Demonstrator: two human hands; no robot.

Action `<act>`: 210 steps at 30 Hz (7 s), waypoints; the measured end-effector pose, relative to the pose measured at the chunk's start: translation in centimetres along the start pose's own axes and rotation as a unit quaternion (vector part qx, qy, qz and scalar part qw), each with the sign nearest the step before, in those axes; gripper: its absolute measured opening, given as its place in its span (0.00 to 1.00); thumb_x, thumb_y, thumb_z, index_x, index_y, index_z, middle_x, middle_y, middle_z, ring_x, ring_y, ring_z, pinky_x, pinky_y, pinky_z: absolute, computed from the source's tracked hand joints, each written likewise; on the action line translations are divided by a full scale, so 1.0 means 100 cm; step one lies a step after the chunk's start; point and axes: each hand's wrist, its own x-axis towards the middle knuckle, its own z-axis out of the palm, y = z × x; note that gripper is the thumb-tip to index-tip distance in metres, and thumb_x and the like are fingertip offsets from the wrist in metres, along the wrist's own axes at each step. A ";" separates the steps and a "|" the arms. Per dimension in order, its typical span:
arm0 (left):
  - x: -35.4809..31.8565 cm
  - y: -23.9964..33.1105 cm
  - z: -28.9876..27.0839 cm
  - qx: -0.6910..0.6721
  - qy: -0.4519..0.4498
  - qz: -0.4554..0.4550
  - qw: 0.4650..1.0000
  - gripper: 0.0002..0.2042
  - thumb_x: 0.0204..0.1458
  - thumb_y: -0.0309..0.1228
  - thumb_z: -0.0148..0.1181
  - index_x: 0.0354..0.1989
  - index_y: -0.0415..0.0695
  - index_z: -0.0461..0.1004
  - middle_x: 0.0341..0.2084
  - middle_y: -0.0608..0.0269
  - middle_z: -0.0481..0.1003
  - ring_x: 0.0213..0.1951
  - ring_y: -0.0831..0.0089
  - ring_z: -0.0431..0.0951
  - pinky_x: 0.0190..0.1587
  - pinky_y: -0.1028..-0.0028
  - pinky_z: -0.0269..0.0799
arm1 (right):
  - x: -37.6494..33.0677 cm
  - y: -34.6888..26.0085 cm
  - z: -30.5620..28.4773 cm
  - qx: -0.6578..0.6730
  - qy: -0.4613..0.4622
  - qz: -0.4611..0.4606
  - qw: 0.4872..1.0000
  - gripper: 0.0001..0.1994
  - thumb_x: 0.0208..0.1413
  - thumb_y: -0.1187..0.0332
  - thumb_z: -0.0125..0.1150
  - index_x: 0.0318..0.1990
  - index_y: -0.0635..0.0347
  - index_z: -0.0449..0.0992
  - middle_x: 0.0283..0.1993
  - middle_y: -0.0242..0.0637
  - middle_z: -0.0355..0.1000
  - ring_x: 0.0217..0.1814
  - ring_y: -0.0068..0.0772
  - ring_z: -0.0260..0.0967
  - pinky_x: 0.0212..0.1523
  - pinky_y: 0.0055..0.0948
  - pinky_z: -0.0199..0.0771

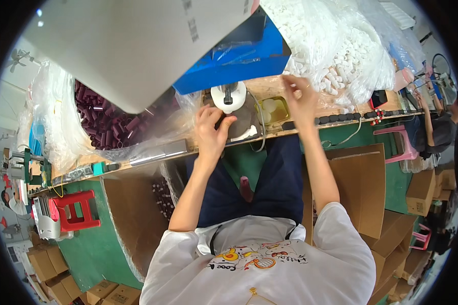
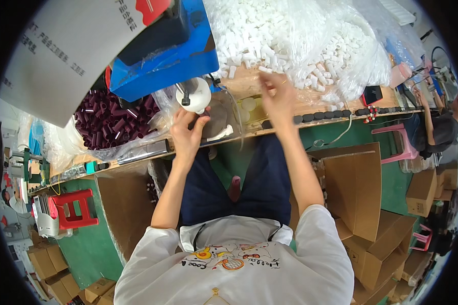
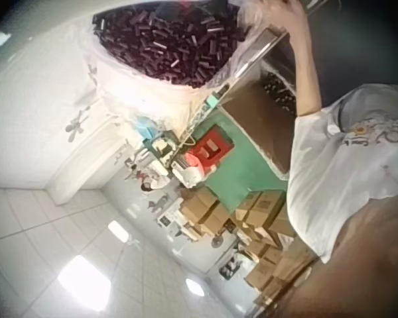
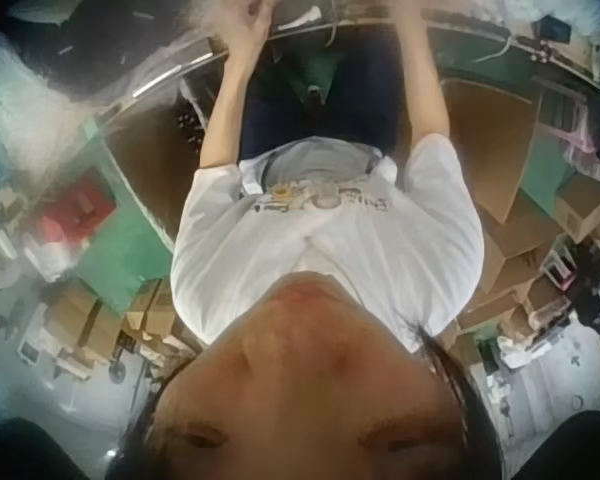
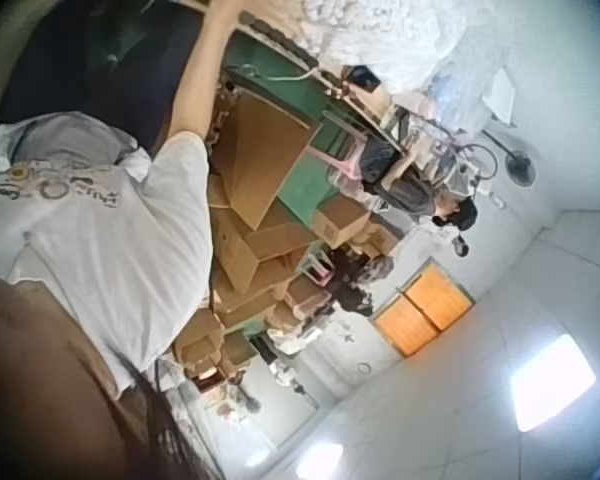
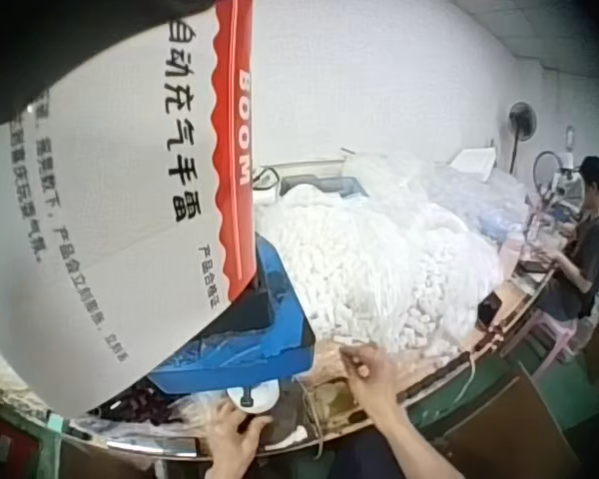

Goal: The person assembles plastic components by taking tubes and white fittings, joining them together using a tabletop press machine, and placing the assembled pieces into a cardboard box.

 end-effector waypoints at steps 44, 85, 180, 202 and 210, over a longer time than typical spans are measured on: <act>-0.017 0.030 -0.021 -0.072 0.001 -0.123 0.990 0.29 0.46 0.28 0.74 0.60 0.38 0.75 0.63 0.46 0.71 0.66 0.53 0.69 0.66 0.63 0.66 | 0.021 0.070 -0.024 -0.030 0.051 0.063 0.996 0.09 0.57 0.75 0.62 0.44 0.67 0.79 0.37 0.46 0.78 0.37 0.39 0.75 0.40 0.33 0.74; 0.019 0.048 -0.055 -0.149 -0.028 -0.046 0.987 0.14 0.46 0.19 0.70 0.43 0.36 0.81 0.39 0.59 0.78 0.35 0.74 0.78 0.40 0.75 0.74 | 0.043 0.137 -0.075 -0.156 0.017 0.007 0.988 0.10 0.54 0.71 0.66 0.42 0.65 0.81 0.38 0.53 0.76 0.39 0.54 0.76 0.42 0.43 0.74; 0.025 -0.028 -0.133 0.257 -0.271 -0.103 0.922 0.12 0.45 0.21 0.68 0.40 0.37 0.81 0.36 0.51 0.79 0.43 0.54 0.82 0.47 0.65 0.75 | 0.003 0.021 -0.023 -0.030 0.086 0.104 0.990 0.16 0.54 0.63 0.71 0.47 0.62 0.80 0.41 0.40 0.79 0.40 0.32 0.74 0.41 0.32 0.75; 0.049 0.079 -0.053 0.047 -0.158 -0.013 0.986 0.11 0.51 0.22 0.68 0.42 0.35 0.77 0.36 0.55 0.81 0.32 0.70 0.81 0.37 0.71 0.76 | -0.028 0.001 -0.017 0.003 -0.025 -0.099 0.995 0.03 0.52 0.77 0.68 0.34 0.63 0.83 0.43 0.39 0.78 0.41 0.43 0.76 0.42 0.35 0.75; 0.016 0.036 -0.009 -0.002 -0.026 -0.008 1.000 0.14 0.39 0.27 0.78 0.34 0.37 0.81 0.26 0.59 0.79 0.30 0.63 0.77 0.34 0.66 0.72 | -0.038 -0.022 -0.010 0.193 -0.027 0.054 0.979 0.10 0.55 0.77 0.68 0.46 0.64 0.82 0.42 0.36 0.81 0.44 0.28 0.77 0.48 0.28 0.75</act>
